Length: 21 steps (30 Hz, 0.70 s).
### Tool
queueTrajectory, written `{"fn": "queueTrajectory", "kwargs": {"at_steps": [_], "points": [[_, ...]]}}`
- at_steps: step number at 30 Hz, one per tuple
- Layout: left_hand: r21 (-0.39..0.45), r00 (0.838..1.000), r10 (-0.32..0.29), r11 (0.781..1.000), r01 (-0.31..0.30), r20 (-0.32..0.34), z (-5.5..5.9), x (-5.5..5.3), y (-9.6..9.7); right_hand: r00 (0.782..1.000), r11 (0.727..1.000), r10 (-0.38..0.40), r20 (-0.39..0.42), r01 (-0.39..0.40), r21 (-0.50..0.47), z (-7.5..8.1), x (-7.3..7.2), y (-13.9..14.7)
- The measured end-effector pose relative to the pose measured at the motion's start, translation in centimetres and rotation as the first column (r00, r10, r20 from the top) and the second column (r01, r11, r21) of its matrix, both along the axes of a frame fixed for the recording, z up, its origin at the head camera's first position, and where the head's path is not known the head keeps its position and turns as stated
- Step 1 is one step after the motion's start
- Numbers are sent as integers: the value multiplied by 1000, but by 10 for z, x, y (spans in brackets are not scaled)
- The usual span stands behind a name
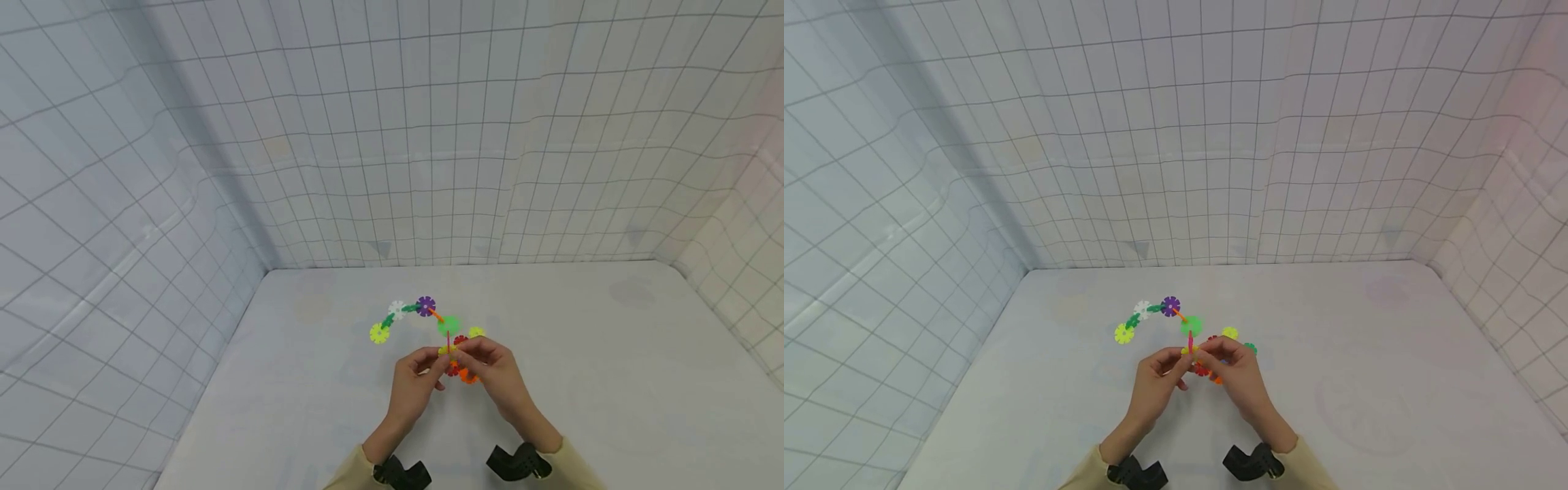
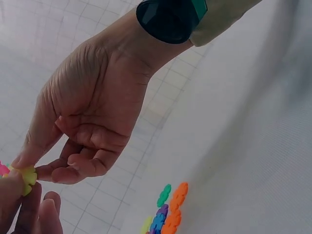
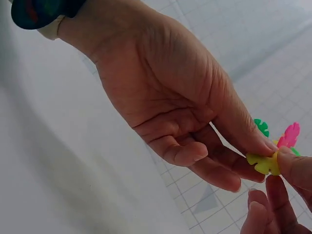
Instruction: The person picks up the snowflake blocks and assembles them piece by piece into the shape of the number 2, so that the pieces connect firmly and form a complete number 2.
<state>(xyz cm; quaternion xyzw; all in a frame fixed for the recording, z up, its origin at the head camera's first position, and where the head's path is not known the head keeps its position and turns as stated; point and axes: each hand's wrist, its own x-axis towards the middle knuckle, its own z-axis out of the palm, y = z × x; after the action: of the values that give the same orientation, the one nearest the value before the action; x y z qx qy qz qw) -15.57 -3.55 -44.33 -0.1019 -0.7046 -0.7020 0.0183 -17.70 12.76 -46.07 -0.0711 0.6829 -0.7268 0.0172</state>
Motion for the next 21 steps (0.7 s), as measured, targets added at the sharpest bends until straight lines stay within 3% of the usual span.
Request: {"fn": "queueTrajectory", "kwargs": {"at_steps": [3,6,10,13,16,18,21], "points": [[-39,999,23,999,-25,-34,-3,-1,1,1000,999,-3,25,2,39,1,1,-2],[-107,993,54,992,-65,-108,-17,-5,3,998,998,11,69,-16,65,3,1,-2],[-197,963,67,973,-121,-260,-36,-12,4,994,996,18,108,-27,88,4,1,-2],[-235,933,69,959,-160,-353,-38,-13,4,992,998,20,128,-28,61,3,0,-2],[-256,919,61,951,-172,-390,-38,-12,3,987,998,55,148,-54,-10,2,-1,-1],[-248,924,46,957,-149,-379,-35,-11,2,983,996,77,165,-67,-63,2,-1,-1],[-218,948,14,972,-88,-319,-33,-11,1,978,994,61,198,-41,-102,2,0,-4]]}}
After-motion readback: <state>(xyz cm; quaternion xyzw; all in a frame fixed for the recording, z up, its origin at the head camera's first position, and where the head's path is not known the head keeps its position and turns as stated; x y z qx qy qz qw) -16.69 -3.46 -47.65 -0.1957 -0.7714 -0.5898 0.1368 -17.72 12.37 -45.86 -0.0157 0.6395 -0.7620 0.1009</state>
